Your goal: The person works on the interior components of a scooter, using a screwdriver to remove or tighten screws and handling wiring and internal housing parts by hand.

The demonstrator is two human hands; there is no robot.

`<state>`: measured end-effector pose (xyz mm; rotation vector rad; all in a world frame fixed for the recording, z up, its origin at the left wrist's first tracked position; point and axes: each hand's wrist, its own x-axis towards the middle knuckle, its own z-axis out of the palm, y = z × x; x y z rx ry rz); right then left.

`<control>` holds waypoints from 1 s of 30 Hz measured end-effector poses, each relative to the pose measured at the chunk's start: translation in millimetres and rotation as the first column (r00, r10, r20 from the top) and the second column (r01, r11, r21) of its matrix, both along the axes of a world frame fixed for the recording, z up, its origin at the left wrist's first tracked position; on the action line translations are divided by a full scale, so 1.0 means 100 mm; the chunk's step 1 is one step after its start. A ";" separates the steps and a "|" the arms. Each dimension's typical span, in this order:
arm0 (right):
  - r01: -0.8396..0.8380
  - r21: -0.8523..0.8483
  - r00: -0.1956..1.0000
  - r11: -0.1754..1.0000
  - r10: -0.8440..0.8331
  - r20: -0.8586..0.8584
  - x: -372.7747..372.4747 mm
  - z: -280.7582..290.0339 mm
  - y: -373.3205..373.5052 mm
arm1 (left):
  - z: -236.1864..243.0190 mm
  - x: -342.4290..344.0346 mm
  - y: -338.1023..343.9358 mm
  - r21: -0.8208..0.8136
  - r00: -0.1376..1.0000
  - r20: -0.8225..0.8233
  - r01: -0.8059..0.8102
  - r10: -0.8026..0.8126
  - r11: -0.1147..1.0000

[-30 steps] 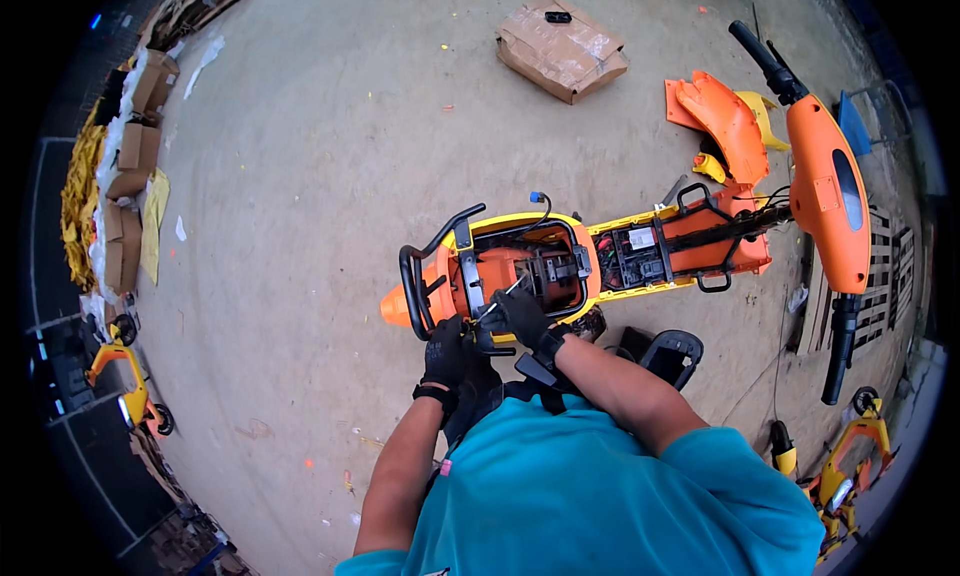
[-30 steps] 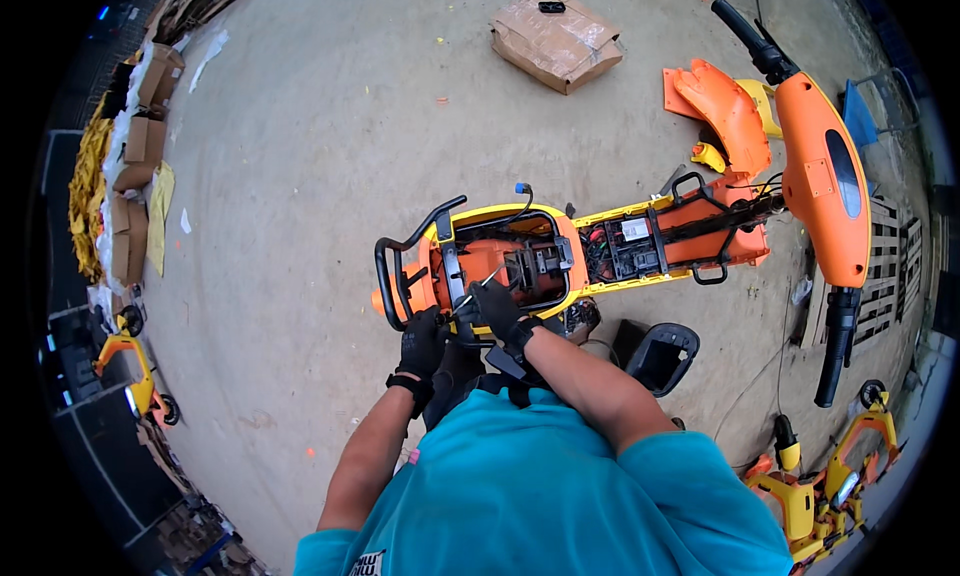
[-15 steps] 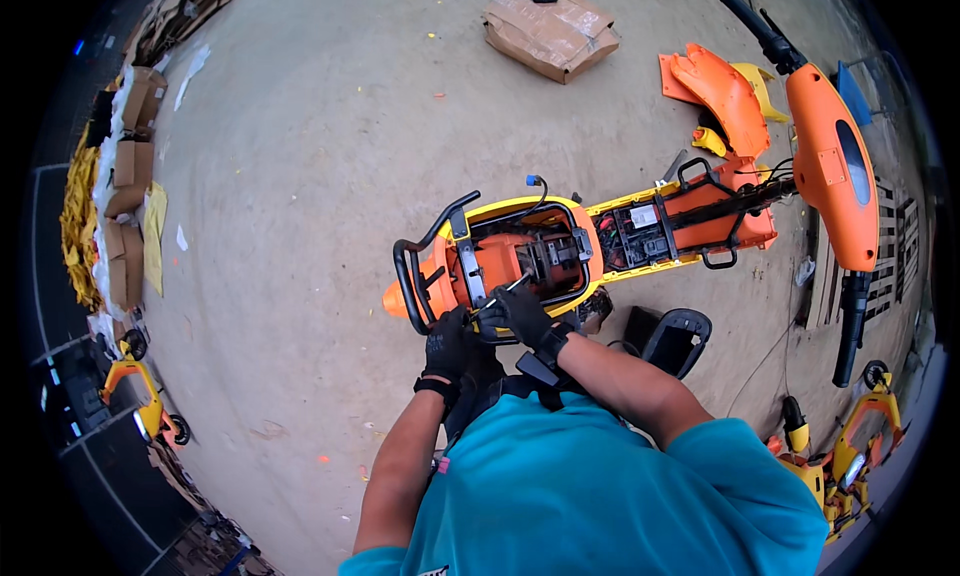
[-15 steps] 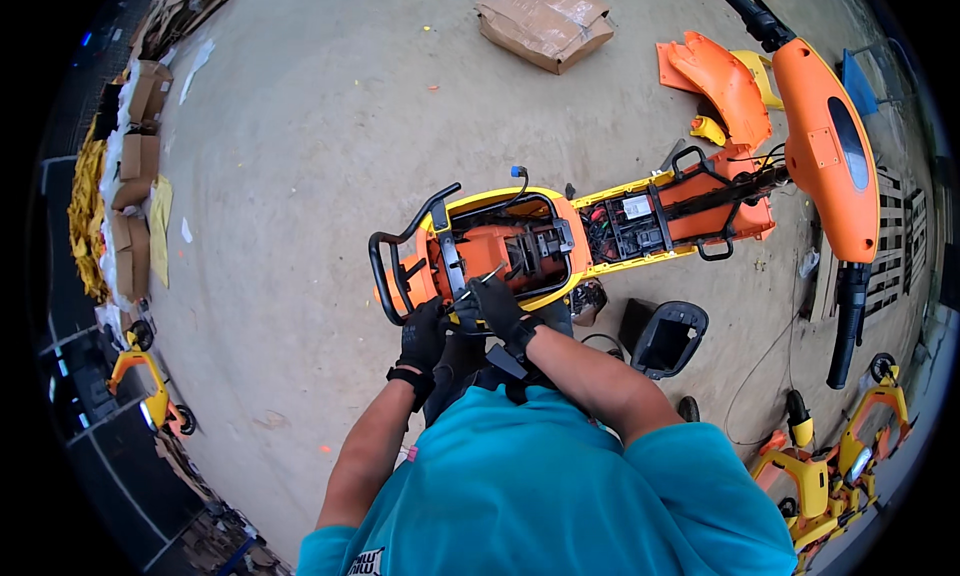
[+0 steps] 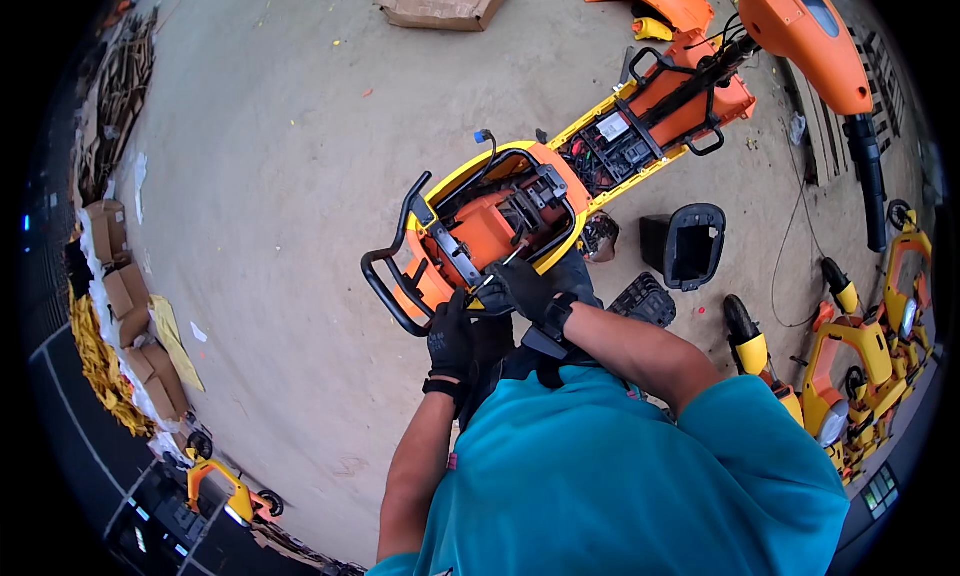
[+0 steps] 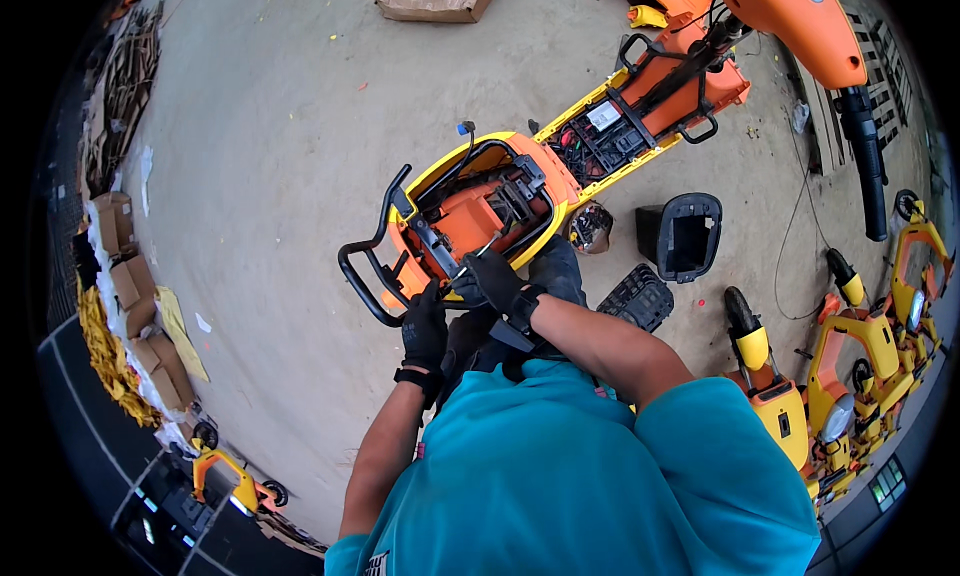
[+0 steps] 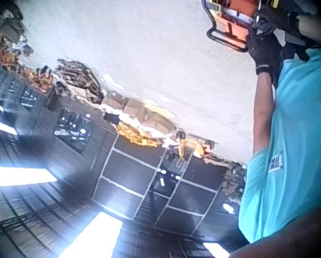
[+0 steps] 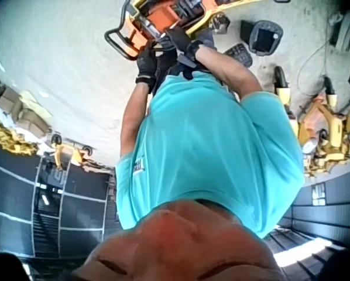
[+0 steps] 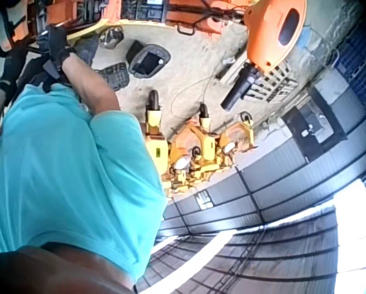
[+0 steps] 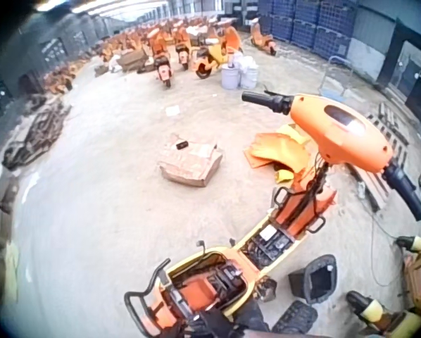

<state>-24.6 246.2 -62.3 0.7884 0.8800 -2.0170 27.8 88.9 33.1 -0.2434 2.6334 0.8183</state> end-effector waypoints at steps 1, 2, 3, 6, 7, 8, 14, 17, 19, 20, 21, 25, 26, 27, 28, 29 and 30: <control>0.004 -0.001 1.000 1.000 -0.004 -0.001 0.00 -0.02 0.01 | 0.00 0.01 0.00 0.006 1.000 -0.031 -0.003 0.003 1.000; 0.023 -0.038 1.000 0.999 -0.023 0.001 0.02 -0.03 0.01 | -0.01 0.02 0.00 0.017 1.000 -0.021 -0.016 0.016 1.000; 0.037 -0.043 0.999 0.998 -0.037 0.004 0.01 -0.06 0.00 | -0.03 0.02 0.00 0.024 0.999 -0.029 -0.029 0.030 0.999; 0.008 0.004 0.998 1.000 -0.007 -0.068 0.01 -0.13 -0.02 | -0.08 0.03 0.00 0.036 0.995 -0.085 -0.040 0.043 0.999; -0.011 0.020 0.993 1.000 0.013 -0.118 0.02 -0.15 -0.02 | -0.09 0.04 0.00 0.032 0.994 -0.097 -0.054 0.057 0.998; -0.019 0.034 0.991 0.999 0.024 -0.130 0.01 -0.16 -0.03 | -0.09 0.03 0.01 0.048 0.992 -0.111 -0.055 0.060 0.997; -0.080 0.088 0.982 0.993 0.094 -0.164 -0.14 -0.08 -0.08 | 0.03 -0.06 0.08 0.092 0.991 -0.091 -0.094 0.103 0.991; -0.045 0.054 0.997 0.998 0.049 -0.063 -0.17 0.04 -0.06 | 0.06 -0.08 0.10 0.103 0.990 -0.020 -0.133 0.136 0.986; -0.073 0.045 0.994 0.996 0.076 -0.079 -0.20 0.09 -0.05 | 0.05 -0.09 0.10 0.077 0.987 -0.068 -0.141 0.146 0.987; -0.085 0.045 0.993 0.995 0.089 -0.084 -0.21 0.10 -0.05 | 0.05 -0.09 0.10 0.096 0.986 -0.083 -0.136 0.144 0.986; -0.101 0.031 0.991 0.994 0.103 -0.083 -0.21 0.11 -0.06 | 0.05 -0.09 0.10 0.100 0.985 -0.090 -0.138 0.147 0.985; -0.175 0.018 0.977 0.984 0.176 -0.123 -0.23 0.04 -0.09 | 0.09 -0.07 0.10 0.100 0.989 -0.033 -0.143 0.147 0.985; -0.199 0.036 0.966 0.979 0.202 -0.160 -0.24 0.02 -0.10 | 0.10 -0.06 0.11 0.125 0.987 -0.052 -0.146 0.153 0.981; -0.209 -0.005 0.968 0.978 0.206 -0.146 -0.26 0.00 -0.12 | 0.11 -0.05 0.12 0.127 0.984 -0.058 -0.157 0.166 0.979; -0.222 -0.030 0.966 0.975 0.215 -0.146 -0.28 -0.02 -0.13 | 0.12 -0.03 0.12 0.121 0.980 -0.081 -0.170 0.180 0.978; -0.253 -0.033 0.958 0.967 0.245 -0.148 -0.30 -0.03 -0.15 | 0.11 -0.03 0.13 0.130 0.978 -0.066 -0.187 0.197 0.974; -0.299 -0.015 0.937 0.954 0.290 -0.197 -0.34 -0.04 -0.16 | 0.11 -0.03 0.14 0.132 0.974 -0.071 -0.204 0.215 0.970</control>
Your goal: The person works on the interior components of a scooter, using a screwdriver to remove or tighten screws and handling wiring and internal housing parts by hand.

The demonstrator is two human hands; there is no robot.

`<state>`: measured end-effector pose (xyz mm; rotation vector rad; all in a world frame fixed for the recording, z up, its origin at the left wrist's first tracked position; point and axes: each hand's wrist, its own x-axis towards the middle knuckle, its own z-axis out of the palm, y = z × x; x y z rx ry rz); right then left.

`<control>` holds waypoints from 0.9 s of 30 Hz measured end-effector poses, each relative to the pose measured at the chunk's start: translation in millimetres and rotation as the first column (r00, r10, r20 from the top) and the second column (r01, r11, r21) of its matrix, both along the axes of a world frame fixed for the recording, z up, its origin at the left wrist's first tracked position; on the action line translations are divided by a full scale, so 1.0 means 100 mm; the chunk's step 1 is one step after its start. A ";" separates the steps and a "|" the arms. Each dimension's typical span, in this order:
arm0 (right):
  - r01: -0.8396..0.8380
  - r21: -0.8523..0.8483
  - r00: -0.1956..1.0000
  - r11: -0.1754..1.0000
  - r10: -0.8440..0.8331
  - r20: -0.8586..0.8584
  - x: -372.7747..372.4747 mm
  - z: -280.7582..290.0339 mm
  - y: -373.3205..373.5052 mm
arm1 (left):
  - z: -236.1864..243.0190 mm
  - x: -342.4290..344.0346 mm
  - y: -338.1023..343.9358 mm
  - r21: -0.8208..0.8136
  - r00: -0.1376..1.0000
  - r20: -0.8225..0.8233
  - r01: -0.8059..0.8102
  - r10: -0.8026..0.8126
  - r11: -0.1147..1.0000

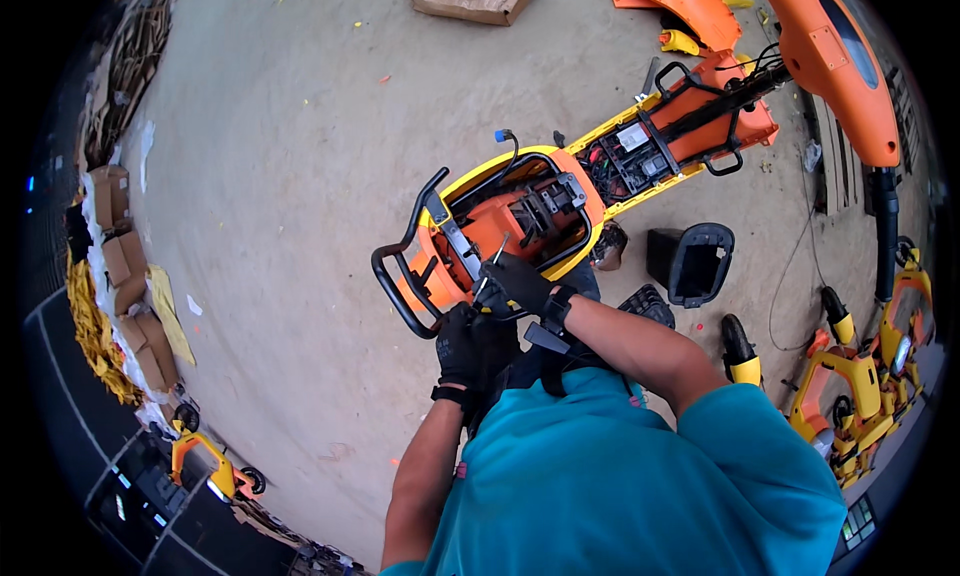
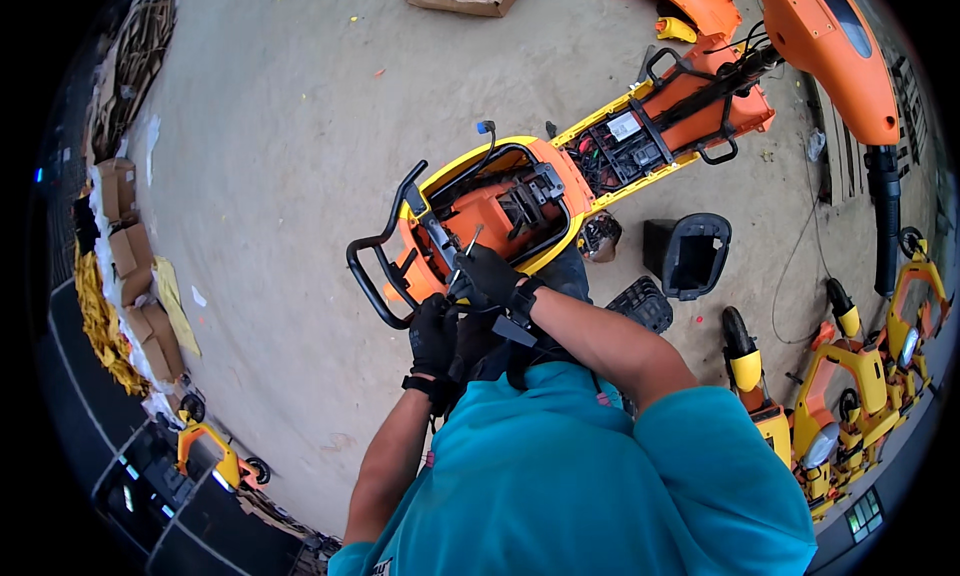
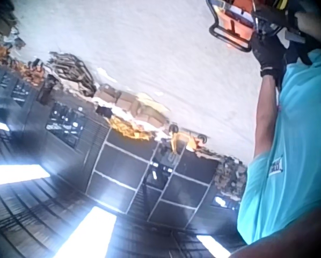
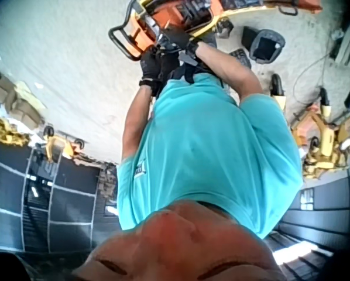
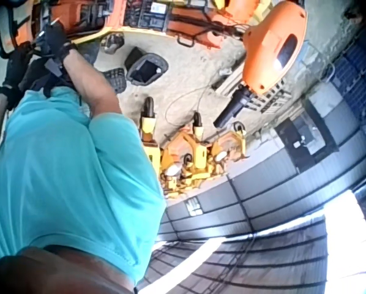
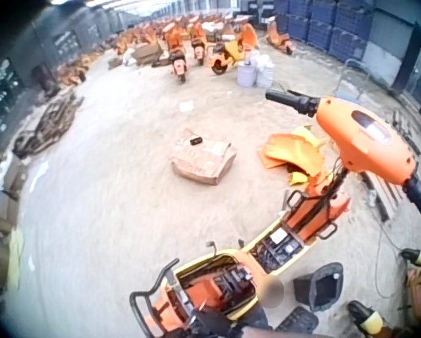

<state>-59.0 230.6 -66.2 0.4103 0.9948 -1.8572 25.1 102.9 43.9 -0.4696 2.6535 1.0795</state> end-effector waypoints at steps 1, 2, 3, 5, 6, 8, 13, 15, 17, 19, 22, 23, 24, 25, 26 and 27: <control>-0.064 0.026 0.996 0.998 0.065 -0.058 -0.05 0.01 0.00 | 0.00 0.00 0.00 -0.009 1.000 0.011 -0.022 0.022 1.000; -0.141 0.112 0.975 0.984 0.158 -0.155 -0.10 0.02 0.00 | 0.00 0.00 0.01 0.005 1.000 0.007 -0.028 0.028 1.000; -0.167 0.091 0.968 0.982 0.181 -0.176 -0.13 0.05 -0.01 | 0.02 -0.01 0.02 0.011 0.999 0.019 -0.038 0.038 0.999; -0.247 0.188 0.907 0.951 0.295 -0.300 -0.21 0.13 -0.02 | 0.07 -0.03 0.05 0.013 0.998 0.042 -0.055 0.054 0.998; -0.271 0.208 0.900 0.940 0.324 -0.292 -0.24 0.17 -0.04 | 0.11 -0.04 0.06 0.009 0.997 0.050 -0.061 0.061 0.998; -0.309 0.299 0.844 0.903 0.405 -0.352 -0.31 0.22 -0.11 | 0.19 -0.08 0.10 -0.004 0.994 0.082 -0.065 0.065 0.998; -0.435 0.469 0.626 0.768 0.633 -0.455 -0.38 0.06 -0.30 | 0.24 -0.07 0.11 -0.007 0.987 0.148 -0.063 0.063 0.998; -0.384 0.672 0.213 0.633 0.769 -0.602 -0.39 -0.10 -0.40 | 0.12 -0.02 0.07 -0.001 0.996 0.082 -0.027 0.027 1.000; -0.308 0.710 -0.156 0.633 0.703 -0.694 -0.37 -0.23 -0.46 | -0.03 0.07 0.06 -0.003 1.000 0.006 0.008 -0.008 1.000; -0.346 0.672 -0.186 0.655 0.654 -0.733 -0.36 -0.33 -0.53 | -0.19 0.17 0.08 -0.038 0.999 0.042 0.002 0.000 0.999; -0.449 0.706 -0.097 0.548 0.756 -0.648 -0.42 -0.38 -0.65 | -0.43 0.27 0.06 -0.113 0.996 0.086 0.039 -0.029 0.993; -0.474 0.713 -0.169 0.518 0.741 -0.650 -0.44 -0.37 -0.68 | -0.49 0.30 0.05 -0.125 0.996 0.084 0.045 -0.035 0.991; -0.412 0.712 -0.367 0.568 0.612 -0.701 -0.47 -0.36 -0.70 | -0.56 0.33 0.06 -0.153 0.997 0.066 0.059 -0.049 0.986; -0.422 0.664 -0.406 0.618 0.526 -0.748 -0.50 -0.34 -0.72 | -0.63 0.35 0.05 0.016 0.993 0.016 -0.119 0.118 0.993; -0.431 0.644 -0.455 0.632 0.464 -0.760 -0.52 -0.32 -0.73 | -0.70 0.36 0.05 0.053 0.980 -0.010 -0.197 0.198 0.979; -0.425 0.659 -0.480 0.621 0.462 -0.745 -0.54 -0.31 -0.74 | -0.76 0.38 0.06 -0.012 0.973 -0.092 -0.215 0.213 0.977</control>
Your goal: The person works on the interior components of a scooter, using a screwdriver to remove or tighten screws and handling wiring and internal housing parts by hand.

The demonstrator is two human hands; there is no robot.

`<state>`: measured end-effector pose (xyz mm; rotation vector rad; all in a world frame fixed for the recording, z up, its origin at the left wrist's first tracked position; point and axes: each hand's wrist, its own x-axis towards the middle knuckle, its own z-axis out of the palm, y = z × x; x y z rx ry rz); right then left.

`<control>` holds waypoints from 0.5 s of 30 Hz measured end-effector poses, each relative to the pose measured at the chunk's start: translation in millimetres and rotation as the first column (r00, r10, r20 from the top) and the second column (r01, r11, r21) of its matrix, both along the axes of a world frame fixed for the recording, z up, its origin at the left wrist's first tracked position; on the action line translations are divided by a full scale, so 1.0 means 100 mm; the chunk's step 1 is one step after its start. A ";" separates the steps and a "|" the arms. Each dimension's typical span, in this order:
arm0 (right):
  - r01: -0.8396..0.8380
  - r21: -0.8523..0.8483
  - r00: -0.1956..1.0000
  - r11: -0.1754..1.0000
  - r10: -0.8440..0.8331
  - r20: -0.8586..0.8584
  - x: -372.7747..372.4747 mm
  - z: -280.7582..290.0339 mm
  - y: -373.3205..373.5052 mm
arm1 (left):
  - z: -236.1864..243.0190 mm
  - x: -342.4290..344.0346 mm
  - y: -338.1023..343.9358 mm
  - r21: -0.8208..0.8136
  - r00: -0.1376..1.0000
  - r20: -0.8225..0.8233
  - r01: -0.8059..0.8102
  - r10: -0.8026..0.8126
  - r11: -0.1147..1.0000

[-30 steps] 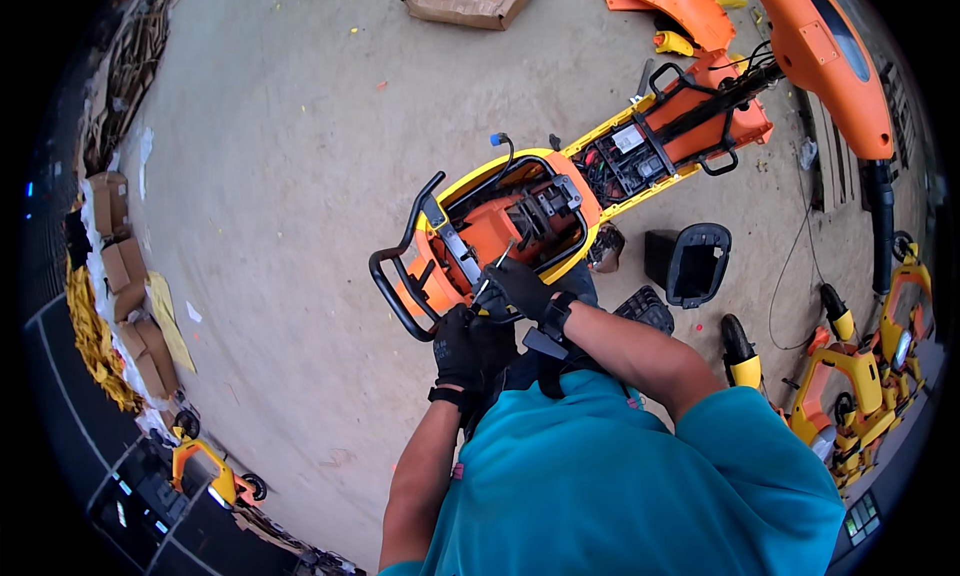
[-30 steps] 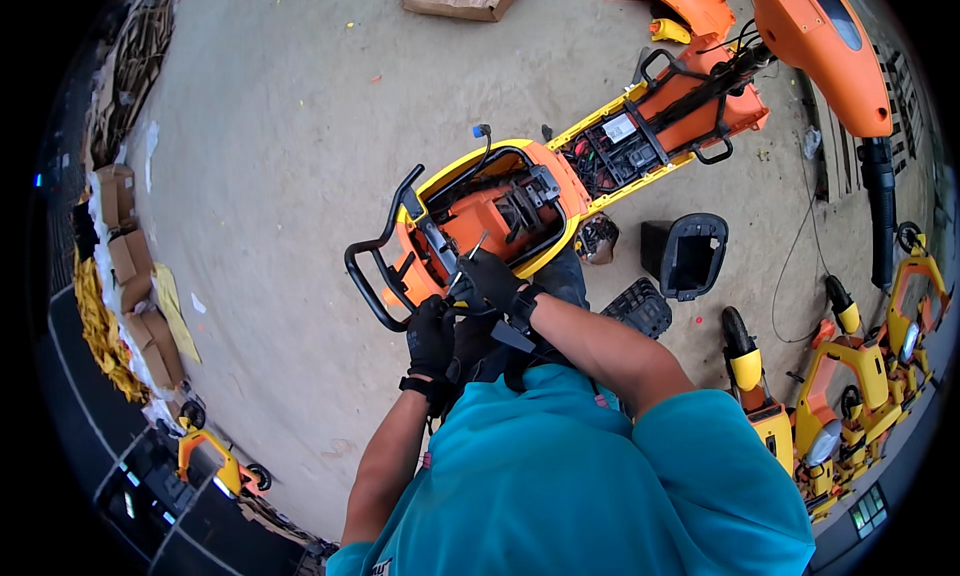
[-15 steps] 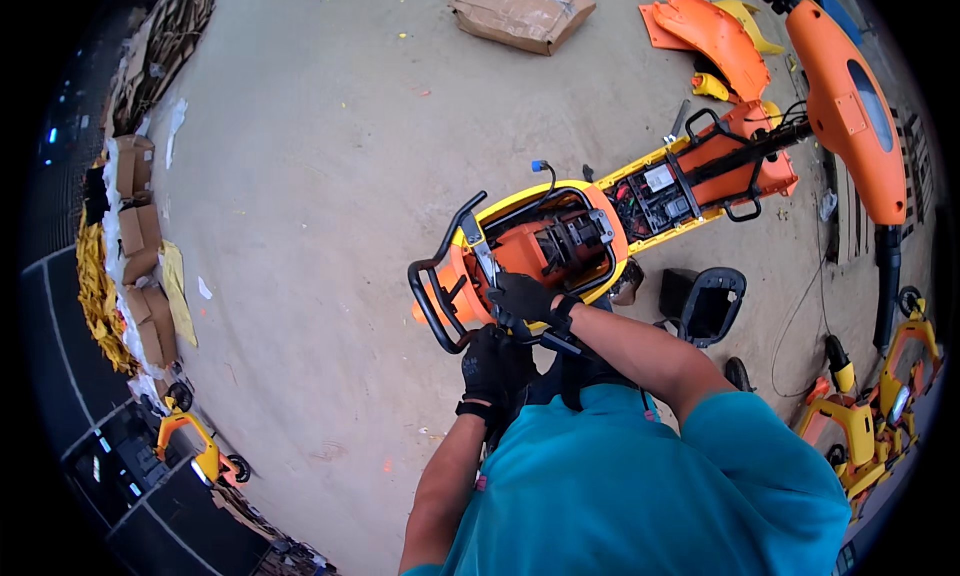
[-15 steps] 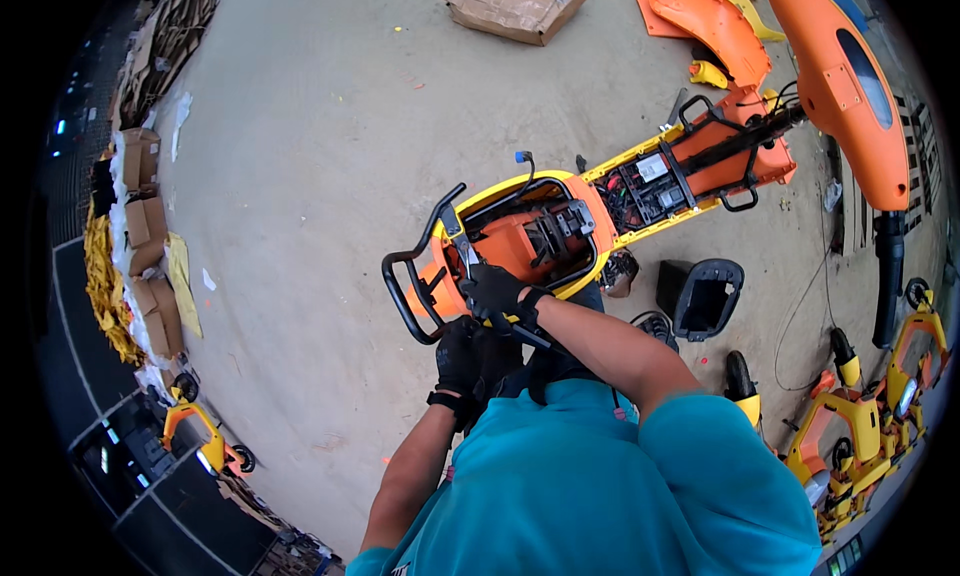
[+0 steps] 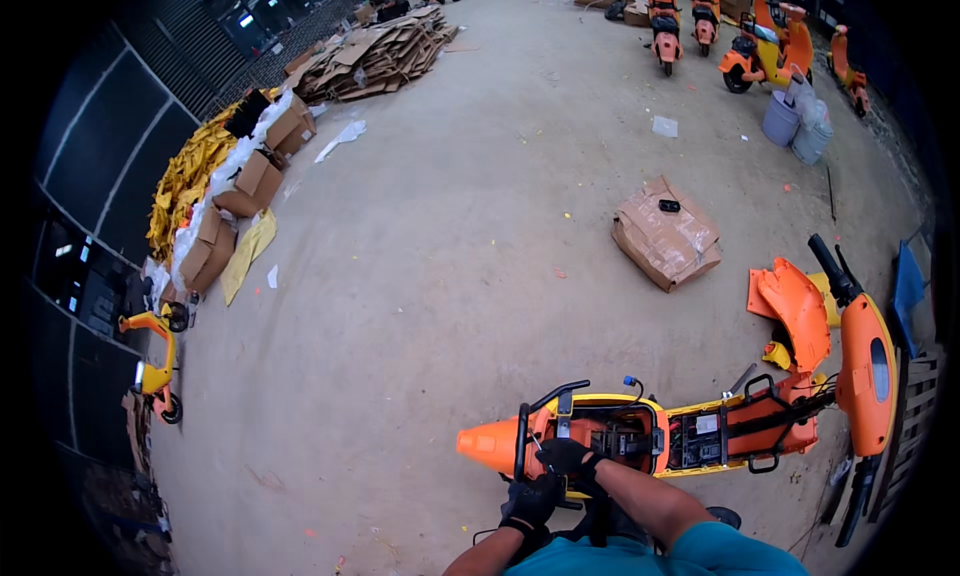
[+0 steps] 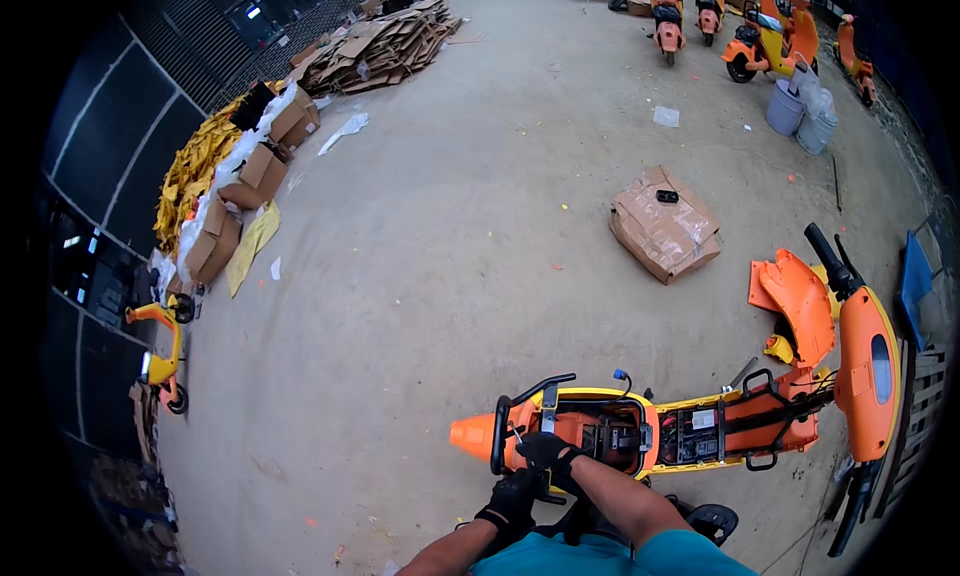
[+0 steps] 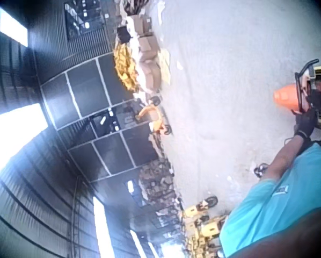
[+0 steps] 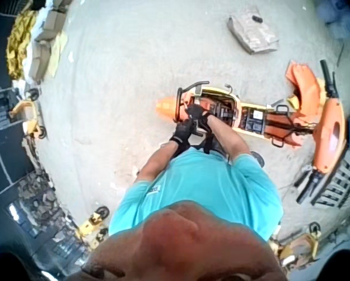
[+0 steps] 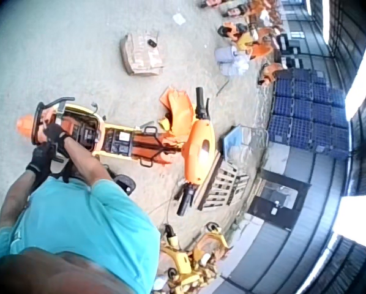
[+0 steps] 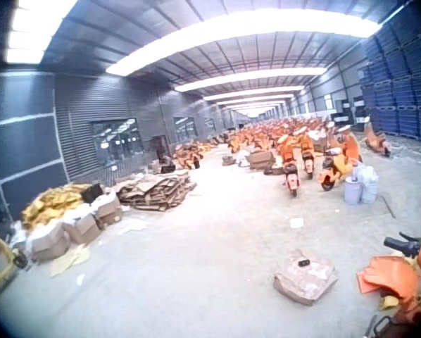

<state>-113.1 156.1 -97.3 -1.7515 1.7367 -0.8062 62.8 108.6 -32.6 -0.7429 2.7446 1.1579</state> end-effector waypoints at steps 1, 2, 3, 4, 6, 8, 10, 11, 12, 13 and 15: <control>-0.013 0.010 1.000 1.000 0.014 -0.021 -0.01 0.01 0.00 | -0.05 0.02 0.00 -0.092 0.998 -0.028 0.044 -0.047 0.995; -0.036 -0.010 0.999 0.999 0.035 -0.040 -0.01 0.01 -0.01 | -0.10 0.04 0.00 -0.320 0.978 -0.078 0.158 -0.192 0.934; -0.038 0.019 0.998 0.999 0.038 -0.043 -0.02 0.00 -0.01 | -0.13 0.03 0.01 -0.255 0.986 -0.119 0.081 -0.115 0.963; -0.050 0.017 0.998 0.999 0.051 -0.049 -0.02 -0.01 -0.03 | -0.15 0.01 0.01 -0.198 0.989 -0.143 0.010 -0.039 0.980; -0.050 0.020 0.998 0.999 0.051 -0.032 -0.01 -0.03 -0.04 | -0.12 -0.01 0.02 -0.228 0.985 -0.162 0.023 -0.062 0.973; -0.048 0.088 0.999 0.995 0.050 -0.018 0.01 -0.06 -0.06 | 0.01 -0.01 0.01 -0.418 0.955 -0.146 0.177 -0.259 0.891; -0.073 0.082 0.997 0.994 0.075 -0.022 0.01 -0.07 -0.07 | 0.15 -0.05 -0.01 -0.445 0.958 -0.098 0.201 -0.270 0.873; -0.096 0.085 0.993 0.992 0.101 -0.054 0.01 -0.06 -0.07 | 0.21 -0.06 -0.01 -0.477 0.955 -0.071 0.222 -0.289 0.851; -0.078 0.032 0.996 0.996 0.077 0.033 0.01 -0.06 -0.07 | 0.25 -0.08 -0.02 -0.475 0.955 -0.090 0.210 -0.284 0.854; -0.055 -0.044 0.993 0.998 0.059 0.104 0.00 -0.05 -0.06 | 0.28 -0.09 -0.03 -0.486 0.951 -0.103 0.208 -0.291 0.849; -0.055 -0.078 0.982 0.995 0.068 0.175 -0.03 -0.03 -0.06 | 0.29 -0.10 -0.01 -0.472 0.954 -0.110 0.198 -0.280 0.859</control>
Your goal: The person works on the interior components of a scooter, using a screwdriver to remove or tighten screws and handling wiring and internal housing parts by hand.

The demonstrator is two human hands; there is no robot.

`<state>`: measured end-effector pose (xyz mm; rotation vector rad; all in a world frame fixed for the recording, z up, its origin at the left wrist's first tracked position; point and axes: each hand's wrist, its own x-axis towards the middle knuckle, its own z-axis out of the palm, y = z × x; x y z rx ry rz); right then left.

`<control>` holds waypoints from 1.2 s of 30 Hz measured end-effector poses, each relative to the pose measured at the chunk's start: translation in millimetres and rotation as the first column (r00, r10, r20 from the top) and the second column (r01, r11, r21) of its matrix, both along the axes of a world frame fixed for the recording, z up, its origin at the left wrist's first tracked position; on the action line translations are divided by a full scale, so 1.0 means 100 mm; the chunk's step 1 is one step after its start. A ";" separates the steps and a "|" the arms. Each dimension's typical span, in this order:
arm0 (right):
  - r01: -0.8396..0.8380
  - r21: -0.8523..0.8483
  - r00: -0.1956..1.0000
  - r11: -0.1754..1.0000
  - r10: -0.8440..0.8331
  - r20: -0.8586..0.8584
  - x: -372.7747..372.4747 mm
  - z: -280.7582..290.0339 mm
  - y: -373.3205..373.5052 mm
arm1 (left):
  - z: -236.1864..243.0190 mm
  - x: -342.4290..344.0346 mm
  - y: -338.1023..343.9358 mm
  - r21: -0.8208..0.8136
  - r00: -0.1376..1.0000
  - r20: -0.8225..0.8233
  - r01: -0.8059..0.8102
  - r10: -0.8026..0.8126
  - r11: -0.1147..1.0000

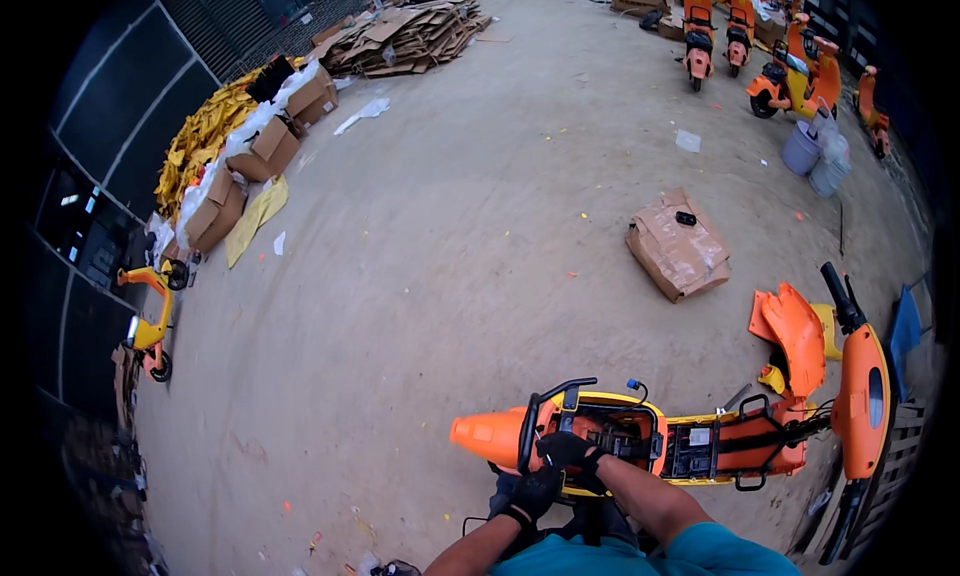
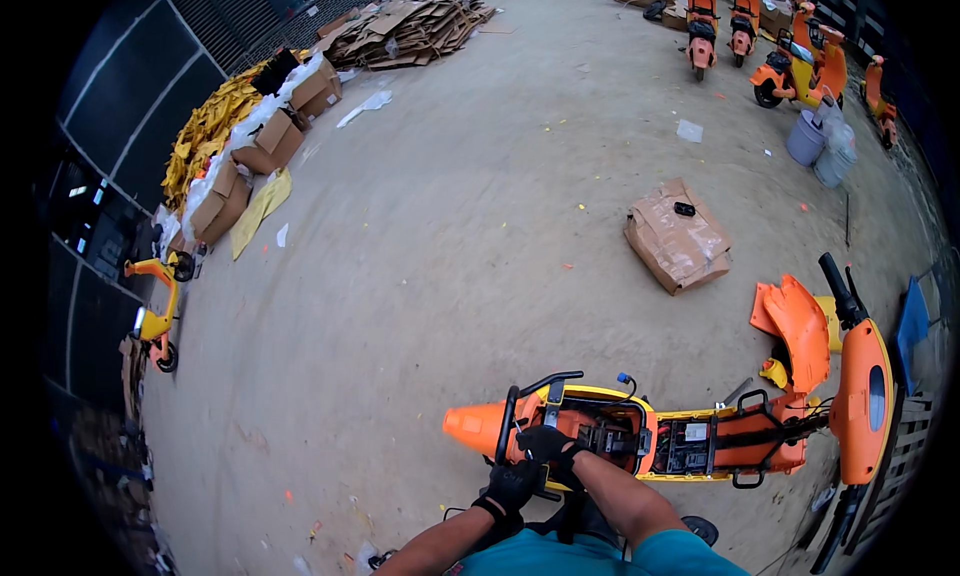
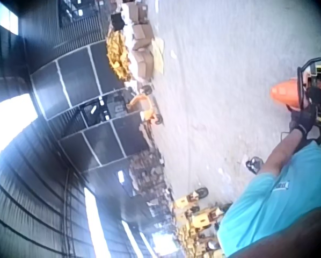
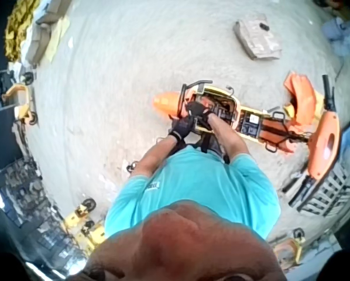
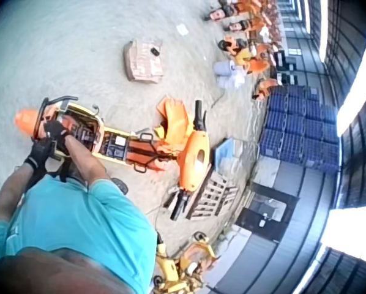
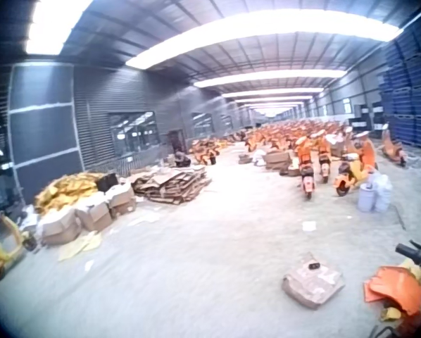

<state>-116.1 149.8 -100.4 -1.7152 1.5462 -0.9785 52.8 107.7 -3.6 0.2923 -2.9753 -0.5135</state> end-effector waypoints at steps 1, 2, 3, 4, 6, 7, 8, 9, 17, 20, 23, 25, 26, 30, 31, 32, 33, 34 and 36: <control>-0.030 0.039 1.000 0.999 0.030 -0.001 -0.02 0.01 -0.01 | -0.02 0.00 0.01 0.027 1.000 0.014 -0.016 0.016 1.000; -0.055 0.074 0.998 0.996 0.055 -0.003 -0.03 0.01 -0.01 | -0.04 0.00 0.03 0.057 0.998 0.064 -0.027 0.023 0.998; -0.069 0.087 0.998 0.994 0.068 0.015 -0.03 0.02 -0.02 | -0.06 0.01 0.03 0.049 0.999 0.044 -0.030 0.027 0.998; -0.079 0.095 0.997 0.992 0.077 0.030 -0.04 0.02 -0.03 | -0.08 0.01 0.04 0.045 0.998 0.060 -0.028 0.025 0.999; -0.074 0.083 0.997 0.994 0.072 0.028 -0.04 0.03 -0.04 | -0.10 0.02 0.04 0.017 0.999 0.044 -0.003 0.003 1.000; -0.058 0.064 0.998 0.996 0.058 0.010 -0.04 0.03 -0.05 | -0.11 0.01 0.03 -0.007 1.000 0.011 0.018 -0.018 1.000; -0.043 0.045 0.999 0.998 0.044 -0.008 -0.04 0.04 -0.05 | -0.11 0.00 0.03 -0.057 0.999 -0.010 0.043 -0.043 0.997; -0.069 0.075 0.997 0.995 0.073 -0.040 -0.05 0.04 -0.06 | -0.10 0.00 0.02 -0.028 0.998 -0.030 0.048 -0.049 0.998; -0.161 0.214 0.985 0.964 0.142 0.101 -0.14 0.38 -0.10 | -0.13 -0.02 0.03 0.026 0.969 0.244 0.036 -0.041 0.999; -0.237 0.177 0.957 0.955 0.261 -0.129 -0.17 0.45 -0.12 | -0.15 -0.02 0.05 0.177 0.990 0.033 -0.144 0.140 0.974; -0.109 0.449 0.964 0.887 -0.017 0.266 -0.11 0.35 -0.18 | -0.17 -0.04 0.05 -0.007 0.996 0.062 -0.070 0.070 0.998; -0.073 0.326 0.996 0.942 0.055 0.064 -0.07 0.22 -0.13 | -0.17 -0.03 0.07 -0.161 0.986 0.164 0.054 -0.027 0.986; -0.035 0.296 0.981 0.955 -0.024 0.193 -0.06 0.17 -0.08 | -0.18 -0.04 0.05 -0.291 0.995 0.085 0.065 -0.042 0.954; 0.011 0.106 0.995 0.994 -0.021 0.099 -0.02 0.10 0.06 | -0.14 -0.07 0.05 -0.167 0.990 0.136 0.065 -0.042 0.984; 0.021 0.085 0.994 0.996 -0.030 0.103 -0.01 0.12 0.07 | -0.13 -0.07 0.05 -0.263 0.988 0.148 0.088 -0.050 0.961; 0.036 0.114 0.982 0.993 -0.056 0.181 -0.01 0.14 0.07 | -0.12 -0.07 0.05 -0.188 0.983 0.177 0.077 -0.043 0.979; 0.047 0.119 0.973 0.992 -0.072 0.218 -0.01 0.17 0.07 | -0.12 -0.09 0.05 -0.164 0.976 0.214 0.074 -0.038 0.984; 0.059 0.125 0.963 0.990 -0.089 0.254 -0.02 0.19 0.07 | -0.13 -0.09 0.05 -0.149 0.963 0.266 0.092 -0.049 0.985; 0.053 0.122 0.975 0.991 -0.078 0.208 -0.04 0.24 0.08 | -0.18 -0.09 0.05 -0.155 0.979 0.195 0.083 -0.052 0.984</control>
